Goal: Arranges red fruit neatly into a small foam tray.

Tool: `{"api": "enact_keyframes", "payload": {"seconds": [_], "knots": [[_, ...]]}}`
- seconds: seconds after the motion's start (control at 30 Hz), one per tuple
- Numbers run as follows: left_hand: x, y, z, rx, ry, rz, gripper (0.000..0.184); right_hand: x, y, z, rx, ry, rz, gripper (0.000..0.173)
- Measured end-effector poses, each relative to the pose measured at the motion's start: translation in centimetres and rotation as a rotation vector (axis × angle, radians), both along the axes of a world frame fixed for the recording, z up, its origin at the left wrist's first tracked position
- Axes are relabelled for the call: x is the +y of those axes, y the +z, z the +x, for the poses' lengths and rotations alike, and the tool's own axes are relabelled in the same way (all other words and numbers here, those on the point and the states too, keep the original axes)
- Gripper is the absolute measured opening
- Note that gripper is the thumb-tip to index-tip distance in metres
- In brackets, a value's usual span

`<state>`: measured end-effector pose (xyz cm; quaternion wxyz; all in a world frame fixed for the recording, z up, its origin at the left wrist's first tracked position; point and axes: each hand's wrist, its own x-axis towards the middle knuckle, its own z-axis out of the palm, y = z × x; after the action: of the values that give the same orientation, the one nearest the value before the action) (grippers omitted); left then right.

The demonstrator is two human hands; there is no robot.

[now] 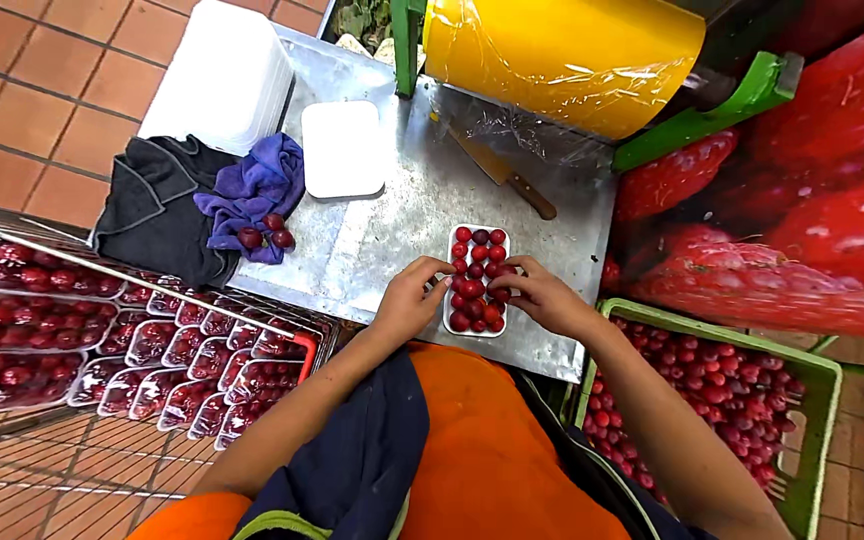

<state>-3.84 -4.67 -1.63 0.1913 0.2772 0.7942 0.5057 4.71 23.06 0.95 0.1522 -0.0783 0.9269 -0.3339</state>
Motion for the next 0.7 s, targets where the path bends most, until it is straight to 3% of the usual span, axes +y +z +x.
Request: {"api": "enact_keyframes", "payload": {"seconds": [0.13,0.23,0.33,0.5,0.7], "knots": [[-0.3,-0.5,0.3,-0.008,-0.018,0.018,0.023,0.5,0.4,-0.5,-0.023,0.045,-0.089,0.042],[-0.7,-0.6,0.1,-0.028,0.013,0.018,0.022,1.2,1.1,-1.1,-0.111,-0.181,-0.177,0.031],[-0.7,-0.6,-0.2,-0.052,0.041,0.013,0.022,0.5,2.5,-2.9,-0.258,-0.330,-0.101,0.024],[0.9,-0.5,-0.3,0.000,-0.119,0.009,0.026,-3.2,4.1,-5.7,-0.174,-0.128,0.086,0.034],[1.1,-1.1,-0.7,-0.037,-0.111,-0.066,0.032,-4.8,2.5,-6.5,-0.184,0.071,0.194,0.049]]}}
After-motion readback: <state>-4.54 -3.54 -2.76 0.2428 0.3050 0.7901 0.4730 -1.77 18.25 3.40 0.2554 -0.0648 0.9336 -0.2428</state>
